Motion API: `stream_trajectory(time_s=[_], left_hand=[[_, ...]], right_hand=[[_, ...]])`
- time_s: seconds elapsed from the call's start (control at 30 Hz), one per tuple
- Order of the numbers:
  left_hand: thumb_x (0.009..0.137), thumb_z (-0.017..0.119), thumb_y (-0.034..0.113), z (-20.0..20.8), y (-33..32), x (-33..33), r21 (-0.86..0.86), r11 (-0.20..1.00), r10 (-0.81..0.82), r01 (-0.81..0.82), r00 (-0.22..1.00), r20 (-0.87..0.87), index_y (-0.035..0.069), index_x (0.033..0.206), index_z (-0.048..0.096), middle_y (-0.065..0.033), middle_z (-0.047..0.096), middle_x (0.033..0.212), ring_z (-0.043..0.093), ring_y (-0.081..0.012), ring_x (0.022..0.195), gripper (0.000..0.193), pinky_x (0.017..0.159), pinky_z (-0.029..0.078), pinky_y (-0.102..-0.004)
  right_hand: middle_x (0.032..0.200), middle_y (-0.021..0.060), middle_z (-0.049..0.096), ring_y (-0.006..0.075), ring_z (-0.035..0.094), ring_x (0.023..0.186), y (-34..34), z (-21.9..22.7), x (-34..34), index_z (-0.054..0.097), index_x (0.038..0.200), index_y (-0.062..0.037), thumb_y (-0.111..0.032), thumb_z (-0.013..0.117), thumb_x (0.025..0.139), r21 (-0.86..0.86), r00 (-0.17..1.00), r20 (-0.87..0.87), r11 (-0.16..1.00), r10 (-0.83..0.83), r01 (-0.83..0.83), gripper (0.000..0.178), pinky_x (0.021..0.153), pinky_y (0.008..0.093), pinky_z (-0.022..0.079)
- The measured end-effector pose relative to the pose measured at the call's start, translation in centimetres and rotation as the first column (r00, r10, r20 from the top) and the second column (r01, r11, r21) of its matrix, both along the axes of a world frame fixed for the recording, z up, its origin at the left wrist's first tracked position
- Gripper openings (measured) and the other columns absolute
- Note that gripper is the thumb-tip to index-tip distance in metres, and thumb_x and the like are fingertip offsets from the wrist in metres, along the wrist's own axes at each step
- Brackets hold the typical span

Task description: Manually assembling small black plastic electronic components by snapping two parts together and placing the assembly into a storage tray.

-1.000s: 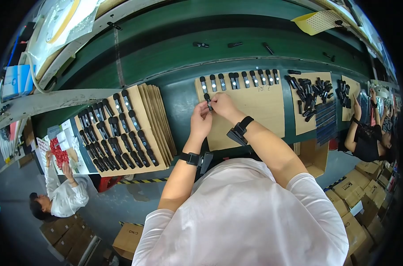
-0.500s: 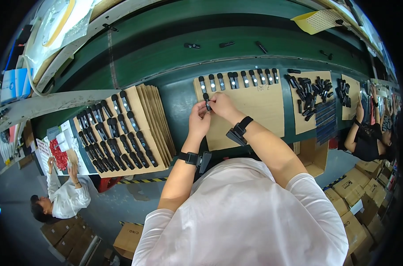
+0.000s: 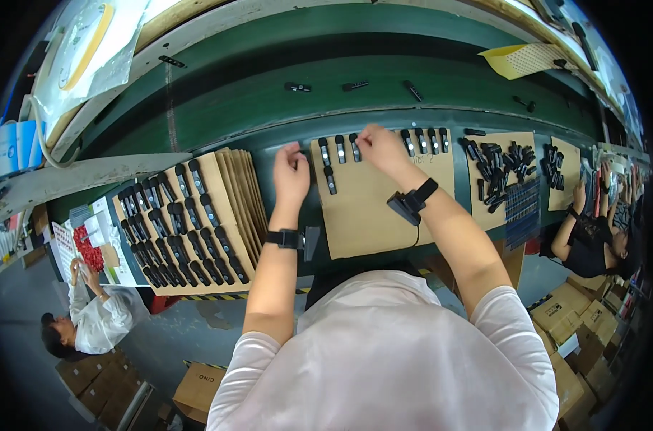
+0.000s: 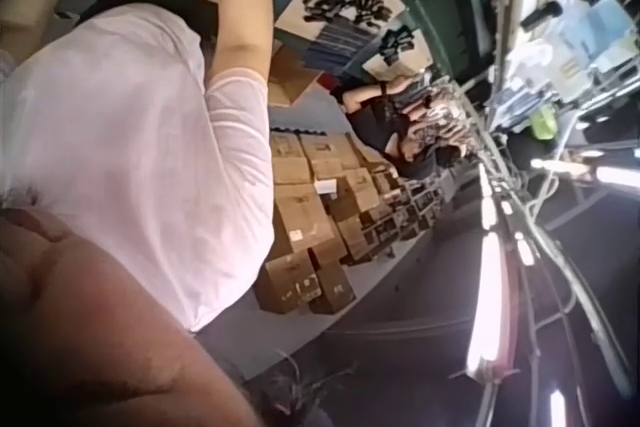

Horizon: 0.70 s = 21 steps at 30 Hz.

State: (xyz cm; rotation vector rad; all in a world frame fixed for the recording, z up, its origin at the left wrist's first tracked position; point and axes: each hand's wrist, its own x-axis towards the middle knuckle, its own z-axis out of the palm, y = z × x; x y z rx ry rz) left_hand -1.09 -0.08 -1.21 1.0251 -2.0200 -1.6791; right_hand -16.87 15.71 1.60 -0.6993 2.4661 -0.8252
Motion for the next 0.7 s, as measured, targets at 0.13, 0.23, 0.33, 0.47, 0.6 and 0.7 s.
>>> stream_trajectory(time_s=[0.13,0.23,0.33,0.47,0.6,0.7], left_hand=[[0.085,0.058,0.001,-0.8,-5.2,-3.9,-0.255,0.966,0.041,-0.051,0.998,-0.043,-0.001,0.114,0.055,-0.0154,0.062,0.109,0.062,-0.0200,0.094,0.030,0.084,0.050,-0.0314],[0.086,0.060,0.004,-1.3,-7.8,-7.0,-0.412,0.911,0.035,-0.024,0.999,0.020,-0.001,0.115,0.056,-0.0155,0.063,0.109,0.062,-0.0225,0.096,0.029,0.087,0.049,-0.0329],[0.082,0.062,0.005,-1.7,-9.5,-8.9,-0.665,0.738,-0.035,0.116,0.990,0.134,0.003,0.116,0.057,-0.0166,0.061,0.114,0.058,-0.0302,0.105,0.034,0.092,0.047,-0.0380],[0.080,0.064,0.006,-2.2,-10.8,-10.4,-0.718,0.673,-0.020,0.178,0.975,0.222,0.007,0.115,0.059,-0.0152,0.057,0.120,0.051,-0.0356,0.113,0.036,0.096,0.044,-0.0426],[0.081,0.063,0.007,-2.5,-12.2,-11.1,-0.723,0.624,-0.026,0.295,0.933,0.358,0.012,0.116,0.061,-0.0105,0.055,0.125,0.048,-0.0344,0.117,0.035,0.096,0.043,-0.0432],[0.081,0.064,0.007,-2.4,-12.9,-10.7,-0.730,0.604,-0.003,0.319,0.917,0.398,0.011,0.113,0.061,-0.0106,0.057,0.120,0.050,-0.0340,0.114,0.032,0.095,0.044,-0.0435]], right_hand=[[0.099,0.0130,0.064,0.0328,0.061,0.095,-2.3,1.0,-4.1,0.065,0.095,-0.0090,-0.016,0.066,0.080,-0.089,0.995,-0.096,0.995,0.034,-0.043,0.016,0.083,0.0402,0.050],[0.108,0.0119,0.059,0.0325,0.056,0.103,-4.2,-0.8,-6.5,0.065,0.099,-0.0109,-0.017,0.066,0.081,-0.063,0.958,-0.281,0.995,0.061,-0.082,0.019,0.088,0.0405,0.048],[0.116,0.0115,0.055,0.0328,0.052,0.109,-6.0,-2.1,-7.8,0.064,0.104,-0.0108,-0.015,0.067,0.081,-0.024,0.925,-0.369,0.994,0.092,-0.109,0.023,0.092,0.0407,0.045],[0.121,0.0122,0.054,0.0332,0.050,0.113,-8.2,-3.1,-9.0,0.062,0.109,-0.0082,-0.011,0.066,0.082,0.074,0.921,-0.350,0.985,0.174,-0.158,0.027,0.095,0.0410,0.044],[0.114,0.0129,0.057,0.0320,0.054,0.108,-8.5,-3.5,-9.3,0.060,0.107,-0.0061,-0.009,0.066,0.082,0.118,0.926,-0.279,0.966,0.253,-0.229,0.026,0.092,0.0409,0.045],[0.108,0.0136,0.060,0.0317,0.057,0.101,-7.8,-2.4,-9.1,0.060,0.106,-0.0044,-0.008,0.066,0.082,0.029,0.933,-0.252,0.966,0.257,-0.258,0.025,0.089,0.0399,0.047]])
